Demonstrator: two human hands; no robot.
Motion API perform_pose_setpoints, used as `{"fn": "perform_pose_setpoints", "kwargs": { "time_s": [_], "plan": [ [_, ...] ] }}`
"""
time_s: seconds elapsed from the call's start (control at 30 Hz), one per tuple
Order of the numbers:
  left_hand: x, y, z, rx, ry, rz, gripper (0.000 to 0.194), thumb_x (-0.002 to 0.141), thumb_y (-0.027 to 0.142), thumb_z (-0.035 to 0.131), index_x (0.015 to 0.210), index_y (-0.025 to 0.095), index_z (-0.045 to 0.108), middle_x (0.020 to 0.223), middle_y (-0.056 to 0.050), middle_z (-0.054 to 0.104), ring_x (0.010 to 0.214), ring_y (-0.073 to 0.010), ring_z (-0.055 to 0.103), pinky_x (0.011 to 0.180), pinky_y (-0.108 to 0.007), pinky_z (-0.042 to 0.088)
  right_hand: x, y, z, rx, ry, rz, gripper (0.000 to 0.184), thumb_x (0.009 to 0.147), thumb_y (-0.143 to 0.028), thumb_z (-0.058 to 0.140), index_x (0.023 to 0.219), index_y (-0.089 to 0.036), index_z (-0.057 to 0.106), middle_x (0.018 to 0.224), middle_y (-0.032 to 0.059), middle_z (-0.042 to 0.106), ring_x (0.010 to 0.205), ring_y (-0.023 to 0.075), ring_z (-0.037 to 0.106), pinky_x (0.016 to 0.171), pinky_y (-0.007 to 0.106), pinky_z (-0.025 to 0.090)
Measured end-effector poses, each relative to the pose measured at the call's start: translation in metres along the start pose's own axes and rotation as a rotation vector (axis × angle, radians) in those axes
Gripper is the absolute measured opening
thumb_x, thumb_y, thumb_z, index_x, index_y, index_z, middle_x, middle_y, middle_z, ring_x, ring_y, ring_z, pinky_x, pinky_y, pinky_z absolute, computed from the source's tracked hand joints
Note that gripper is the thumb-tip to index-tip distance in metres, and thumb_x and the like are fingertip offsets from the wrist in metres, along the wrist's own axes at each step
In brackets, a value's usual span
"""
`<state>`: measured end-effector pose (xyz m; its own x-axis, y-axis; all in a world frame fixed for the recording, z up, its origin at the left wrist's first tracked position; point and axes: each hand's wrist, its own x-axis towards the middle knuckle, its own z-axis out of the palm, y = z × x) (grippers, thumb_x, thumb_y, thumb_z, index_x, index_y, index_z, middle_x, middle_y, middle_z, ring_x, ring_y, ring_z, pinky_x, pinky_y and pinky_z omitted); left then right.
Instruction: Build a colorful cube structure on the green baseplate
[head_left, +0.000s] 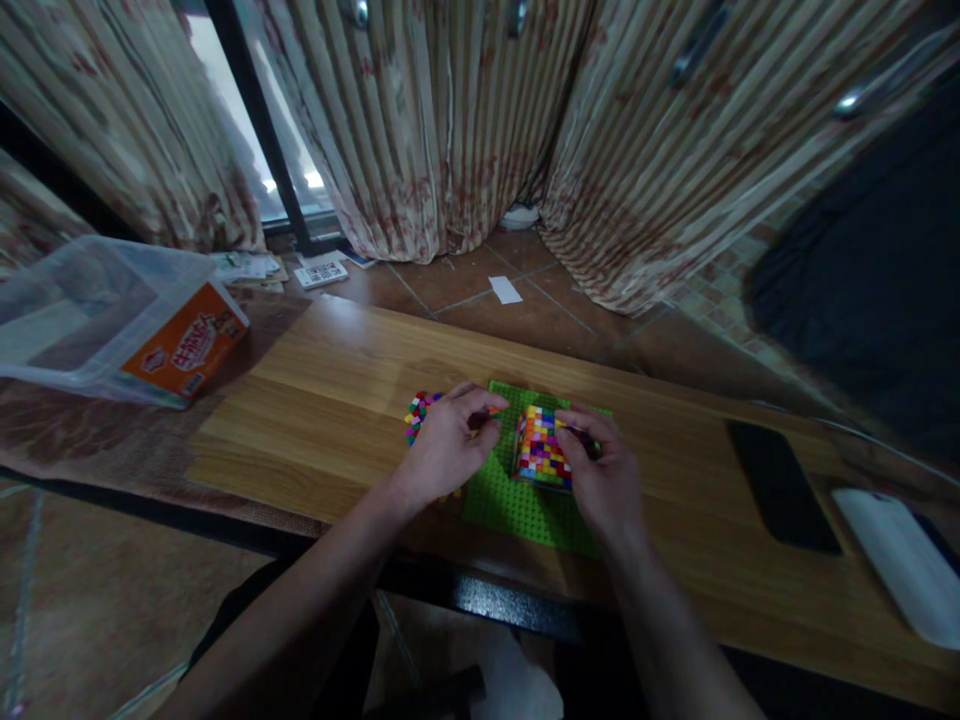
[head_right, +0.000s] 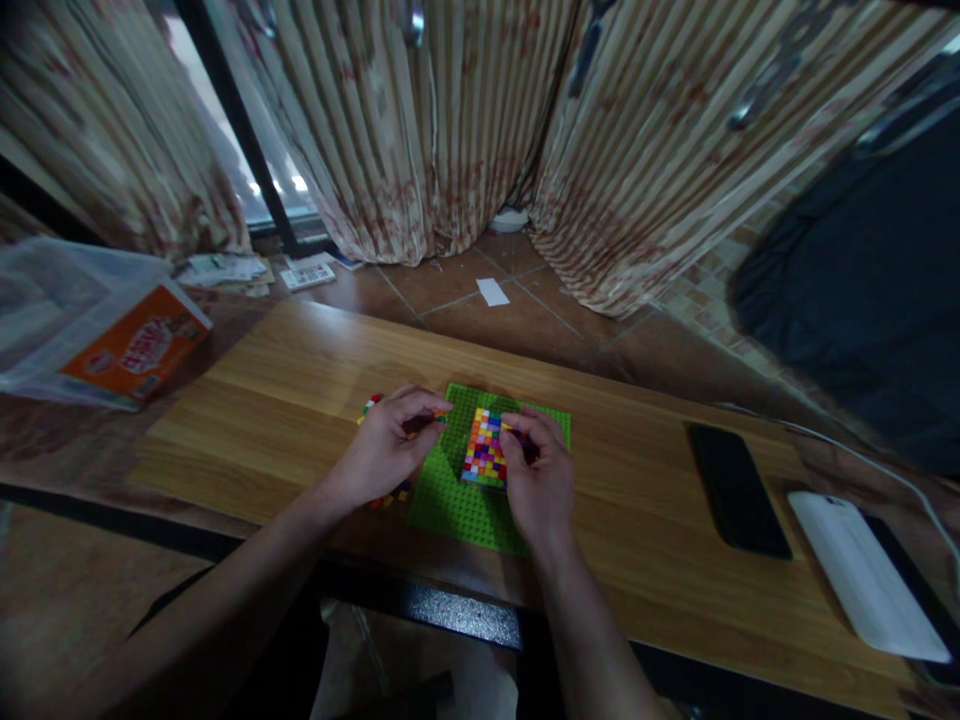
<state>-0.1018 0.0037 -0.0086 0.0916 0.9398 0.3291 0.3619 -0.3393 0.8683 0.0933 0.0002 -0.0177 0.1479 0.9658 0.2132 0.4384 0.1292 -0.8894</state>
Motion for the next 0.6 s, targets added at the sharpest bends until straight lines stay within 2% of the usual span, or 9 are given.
{"fn": "perform_pose_setpoints", "kwargs": {
  "time_s": [0.33, 0.47, 0.6],
  "plan": [
    [0.000, 0.005, 0.001, -0.064, -0.011, -0.053, 0.018, 0.083, 0.012, 0.058, 0.095, 0.016, 0.069, 0.090, -0.005, 0.064, 0.078, -0.0131, 0.062, 0.071, -0.027, 0.051, -0.008, 0.006, 0.008, -0.098, 0.062, -0.099, 0.026, 0.088, -0.034, 0.054, 0.102, -0.022, 0.072, 0.123, 0.0104, 0.061, 0.121, 0.0238, 0.053, 0.105, 0.046, 0.040],
    [-0.001, 0.002, 0.006, -0.249, -0.002, -0.143, 0.016, 0.081, 0.015, 0.062, 0.094, 0.016, 0.070, 0.086, -0.003, 0.067, 0.076, -0.0124, 0.062, 0.071, -0.026, 0.049, -0.008, 0.003, 0.005, -0.097, 0.058, -0.105, 0.024, 0.088, -0.035, 0.055, 0.100, -0.022, 0.072, 0.122, 0.0102, 0.062, 0.119, 0.0246, 0.055, 0.103, 0.048, 0.041],
    [0.001, 0.003, 0.005, -0.513, -0.059, -0.281, 0.018, 0.077, 0.020, 0.070, 0.094, 0.016, 0.071, 0.083, -0.002, 0.070, 0.074, -0.0116, 0.062, 0.072, -0.026, 0.050, -0.008, -0.008, -0.001, -0.137, 0.129, -0.241, 0.023, 0.092, -0.035, 0.053, 0.100, -0.024, 0.071, 0.124, 0.0084, 0.061, 0.120, 0.0234, 0.055, 0.104, 0.049, 0.042]
  ]
}}
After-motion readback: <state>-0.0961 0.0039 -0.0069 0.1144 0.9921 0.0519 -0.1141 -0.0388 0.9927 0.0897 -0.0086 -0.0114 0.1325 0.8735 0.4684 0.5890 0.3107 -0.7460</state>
